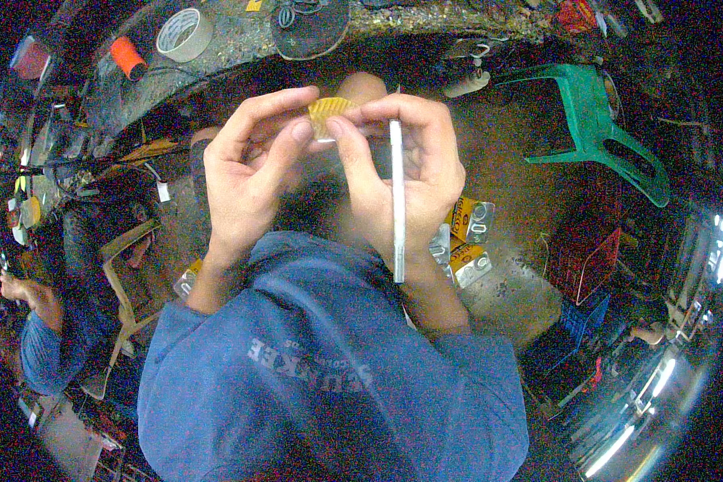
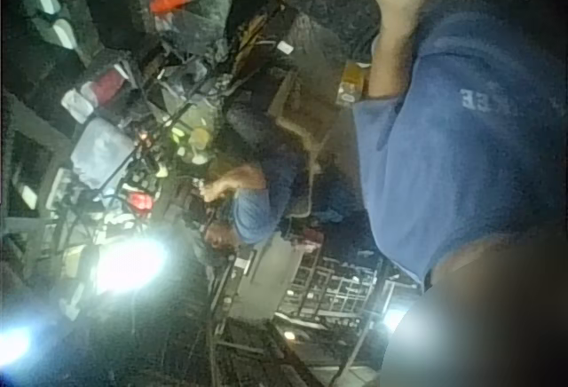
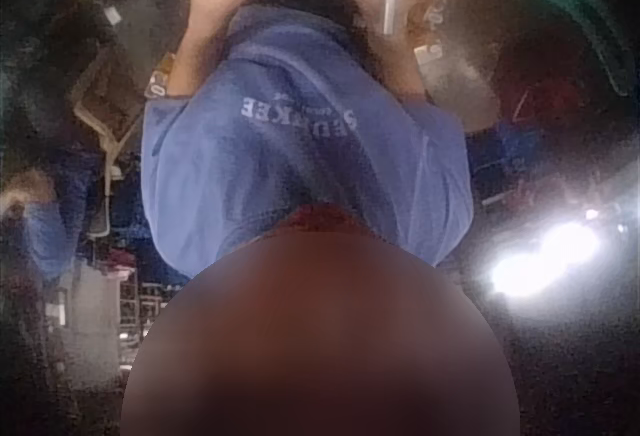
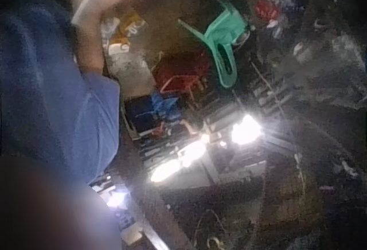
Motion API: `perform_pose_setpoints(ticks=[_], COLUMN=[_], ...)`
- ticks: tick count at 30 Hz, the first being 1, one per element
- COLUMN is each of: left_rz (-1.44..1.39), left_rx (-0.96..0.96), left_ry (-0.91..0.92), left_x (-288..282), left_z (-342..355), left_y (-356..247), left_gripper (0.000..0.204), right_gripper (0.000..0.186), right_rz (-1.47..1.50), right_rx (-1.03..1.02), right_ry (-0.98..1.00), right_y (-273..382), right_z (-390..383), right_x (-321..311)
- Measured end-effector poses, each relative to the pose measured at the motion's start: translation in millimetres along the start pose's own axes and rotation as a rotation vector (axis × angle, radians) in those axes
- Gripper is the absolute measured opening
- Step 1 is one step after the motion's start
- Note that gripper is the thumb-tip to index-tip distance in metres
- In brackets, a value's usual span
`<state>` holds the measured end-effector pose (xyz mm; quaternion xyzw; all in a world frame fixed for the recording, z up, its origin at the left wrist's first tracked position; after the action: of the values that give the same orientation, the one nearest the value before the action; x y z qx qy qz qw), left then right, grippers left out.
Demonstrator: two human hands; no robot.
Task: The person peels the backing from a yellow textured rubber patch, trims its edges with pliers, and presses it onto the heel area of a shoe sole. The person repeats this process with a second patch on another section of the sole.
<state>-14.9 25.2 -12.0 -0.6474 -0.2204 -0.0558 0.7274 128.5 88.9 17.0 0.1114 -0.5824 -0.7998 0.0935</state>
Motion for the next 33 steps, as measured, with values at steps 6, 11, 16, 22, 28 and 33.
perform_pose_setpoints(ticks=[6,11,16,22,28,33], left_rz=[0.020,0.019,0.003,0.017,0.034,0.078], left_rx=[-0.021,-0.060,-0.042,-0.066,-0.032,-0.010], left_ry=[0.001,-0.004,0.005,0.011,0.017,0.020], left_x=[1.3,0.9,2.5,1.9,0.5,-0.2], left_z=[-0.4,-1.7,-1.6,-4.0,-3.1,-3.0], left_y=[-3.4,-3.7,-4.6,-4.8,-1.4,-1.0], left_gripper=[0.028,0.028,0.028,0.029,0.034,0.035], right_gripper=[0.028,0.028,0.028,0.029,0.030,0.030], right_rz=[-0.012,0.004,0.018,0.026,-0.011,-0.017], right_rx=[-0.012,0.004,-0.016,0.033,-0.004,-0.010], right_ry=[0.014,0.024,0.026,0.005,0.003,0.014], right_y=[0.9,0.2,1.3,1.3,2.3,2.4], right_z=[-0.1,-1.3,-0.1,-2.9,-2.8,-3.2], right_x=[0.2,-0.6,-0.2,0.0,-0.2,-0.8])
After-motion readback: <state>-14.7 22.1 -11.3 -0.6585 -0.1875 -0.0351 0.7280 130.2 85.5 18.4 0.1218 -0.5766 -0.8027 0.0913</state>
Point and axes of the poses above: each hand's wrist, its own z-axis towards the middle knuckle, its own x-axis out of the palm, y = z × x, the point moved 7 cm from there along z, towards the middle knuckle, and after that the axes turned 9 degrees about y, right-handed, at the moved point
